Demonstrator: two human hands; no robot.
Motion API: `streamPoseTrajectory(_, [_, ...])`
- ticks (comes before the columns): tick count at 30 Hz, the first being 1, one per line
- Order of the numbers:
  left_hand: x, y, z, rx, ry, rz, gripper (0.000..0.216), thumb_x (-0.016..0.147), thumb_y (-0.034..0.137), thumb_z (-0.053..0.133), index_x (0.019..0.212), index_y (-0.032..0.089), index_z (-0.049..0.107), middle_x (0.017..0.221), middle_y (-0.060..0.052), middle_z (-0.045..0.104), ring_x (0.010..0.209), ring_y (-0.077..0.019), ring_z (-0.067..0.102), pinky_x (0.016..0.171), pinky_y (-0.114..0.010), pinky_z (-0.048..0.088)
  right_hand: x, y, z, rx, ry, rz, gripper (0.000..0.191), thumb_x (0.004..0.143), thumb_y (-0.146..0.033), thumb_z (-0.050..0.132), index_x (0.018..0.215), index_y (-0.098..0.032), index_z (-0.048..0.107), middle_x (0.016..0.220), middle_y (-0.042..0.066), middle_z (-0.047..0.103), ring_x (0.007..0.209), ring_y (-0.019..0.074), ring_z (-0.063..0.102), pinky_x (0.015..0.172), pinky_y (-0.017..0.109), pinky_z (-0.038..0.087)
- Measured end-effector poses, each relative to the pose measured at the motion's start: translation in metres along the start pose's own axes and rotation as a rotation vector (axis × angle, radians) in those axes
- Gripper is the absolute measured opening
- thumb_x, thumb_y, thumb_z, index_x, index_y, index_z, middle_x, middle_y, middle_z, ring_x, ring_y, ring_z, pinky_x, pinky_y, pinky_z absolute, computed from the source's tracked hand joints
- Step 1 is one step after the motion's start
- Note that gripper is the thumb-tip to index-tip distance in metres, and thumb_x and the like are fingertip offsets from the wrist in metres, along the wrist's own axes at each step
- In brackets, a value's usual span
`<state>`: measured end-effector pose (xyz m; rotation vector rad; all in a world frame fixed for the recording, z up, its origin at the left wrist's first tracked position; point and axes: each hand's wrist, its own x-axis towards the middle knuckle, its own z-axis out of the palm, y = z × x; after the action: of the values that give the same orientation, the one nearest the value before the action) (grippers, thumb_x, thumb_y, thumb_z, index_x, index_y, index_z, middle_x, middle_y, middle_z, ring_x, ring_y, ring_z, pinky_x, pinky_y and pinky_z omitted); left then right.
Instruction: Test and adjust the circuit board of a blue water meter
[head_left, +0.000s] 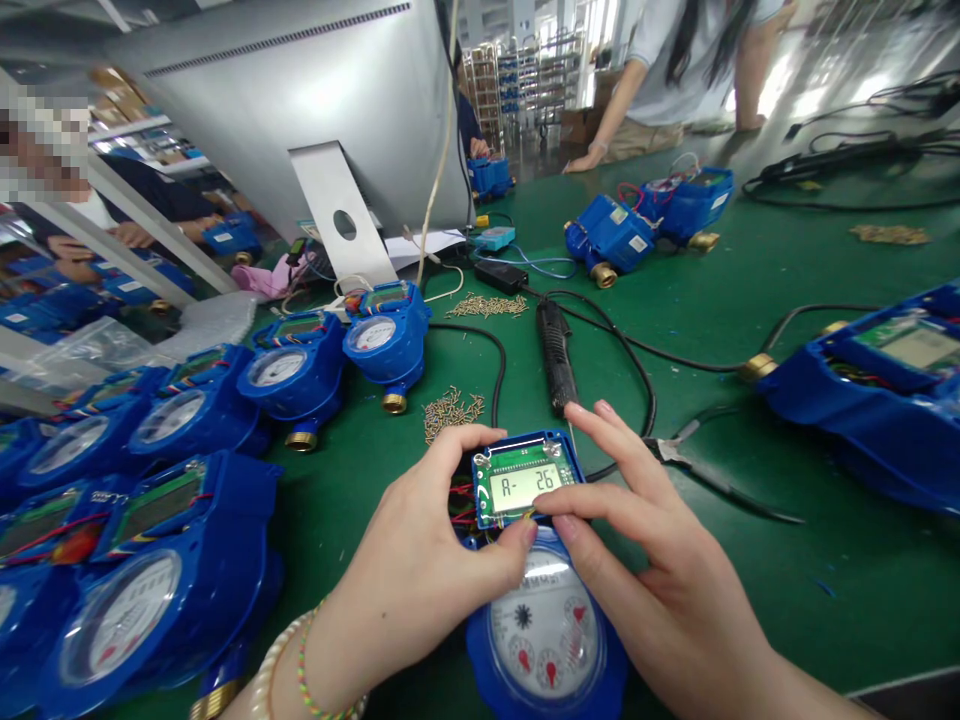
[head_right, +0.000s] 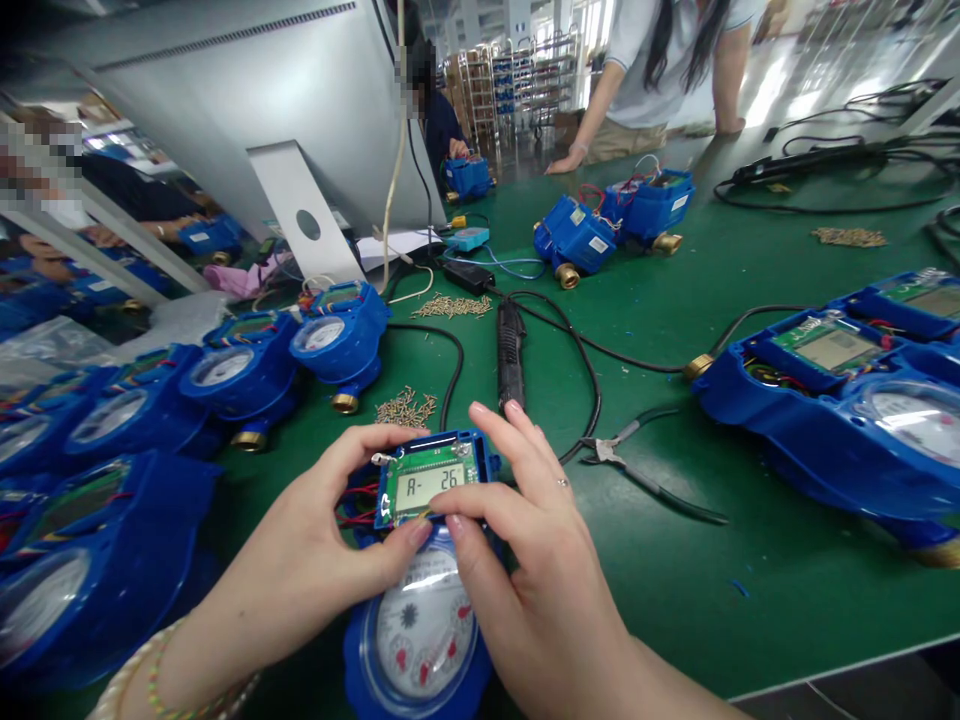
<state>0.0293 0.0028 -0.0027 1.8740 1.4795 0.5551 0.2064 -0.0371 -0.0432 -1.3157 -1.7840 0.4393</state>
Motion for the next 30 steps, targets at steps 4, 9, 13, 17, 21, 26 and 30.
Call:
streamPoseTrajectory(4, [0.0, -0.002, 0.0, 0.002, -0.012, 0.005, 0.05, 0.073, 0.03, 0.07, 0.117, 0.035, 0.046, 0.112, 0.007, 0.062, 0.098, -0.0176, 0.062, 0.082, -0.03, 0.052, 0.001, 0.002, -0.002, 0.006, -0.046, -0.025, 0.023, 0.088, -0.016, 0.052, 0.101, -0.031, 0.063, 0.149, -0.007, 0.034, 0.144, 0.0203, 0.021, 0.114, 0.053, 0.028])
streamPoseTrajectory(9, [0.001, 0.0, 0.0, 0.024, -0.002, -0.002, 0.049, 0.073, 0.031, 0.069, 0.116, 0.037, 0.046, 0.112, 0.009, 0.061, 0.098, -0.0162, 0.062, 0.083, -0.029, 0.052, 0.01, 0.008, -0.01, 0.0, -0.145, -0.159, 0.032, 0.087, -0.01, 0.049, 0.106, -0.032, 0.062, 0.146, -0.007, 0.038, 0.145, 0.0191, 0.017, 0.117, 0.053, 0.022])
streamPoseTrajectory(13, [0.0, 0.001, 0.001, 0.03, -0.007, -0.01, 0.052, 0.072, 0.029, 0.07, 0.116, 0.038, 0.045, 0.11, 0.009, 0.062, 0.097, -0.0163, 0.062, 0.083, -0.029, 0.051, 0.013, 0.01, -0.013, 0.043, -0.171, -0.114, 0.028, 0.088, -0.014, 0.051, 0.101, -0.033, 0.066, 0.149, -0.009, 0.034, 0.145, 0.0186, 0.017, 0.116, 0.049, 0.025])
streamPoseTrajectory(17, [0.0, -0.002, -0.001, -0.017, -0.023, -0.003, 0.05, 0.074, 0.029, 0.071, 0.117, 0.036, 0.046, 0.112, 0.008, 0.062, 0.097, -0.0161, 0.062, 0.081, -0.027, 0.052, 0.012, 0.008, -0.011, 0.084, -0.184, -0.074, 0.03, 0.089, -0.015, 0.049, 0.105, -0.035, 0.066, 0.151, -0.01, 0.03, 0.145, 0.0188, 0.018, 0.115, 0.048, 0.029])
streamPoseTrajectory(21, [0.003, -0.005, -0.01, -0.133, -0.125, -0.003, 0.05, 0.077, 0.029, 0.072, 0.12, 0.036, 0.047, 0.12, 0.008, 0.06, 0.106, -0.0157, 0.06, 0.087, -0.024, 0.05, 0.012, 0.006, -0.011, 0.061, -0.206, -0.072, 0.031, 0.088, -0.015, 0.048, 0.103, -0.035, 0.067, 0.147, -0.008, 0.037, 0.145, 0.021, 0.017, 0.114, 0.054, 0.026])
streamPoseTrajectory(26, [0.004, -0.007, -0.022, -0.145, -0.22, 0.033, 0.052, 0.081, 0.028, 0.069, 0.126, 0.038, 0.046, 0.131, 0.008, 0.054, 0.119, -0.0168, 0.053, 0.097, -0.026, 0.045, 0.01, 0.007, -0.01, 0.053, -0.192, -0.053, 0.031, 0.088, -0.015, 0.049, 0.103, -0.034, 0.068, 0.147, -0.005, 0.037, 0.145, 0.0232, 0.018, 0.114, 0.058, 0.021])
streamPoseTrajectory(30, [0.003, -0.005, -0.019, -0.109, -0.173, 0.024, 0.055, 0.078, 0.039, 0.073, 0.126, 0.036, 0.047, 0.129, 0.005, 0.056, 0.115, -0.0189, 0.055, 0.094, -0.028, 0.047, 0.007, 0.007, -0.01, 0.071, -0.19, -0.022, 0.029, 0.09, -0.019, 0.048, 0.105, -0.034, 0.067, 0.15, -0.005, 0.034, 0.145, 0.0237, 0.017, 0.114, 0.059, 0.021])
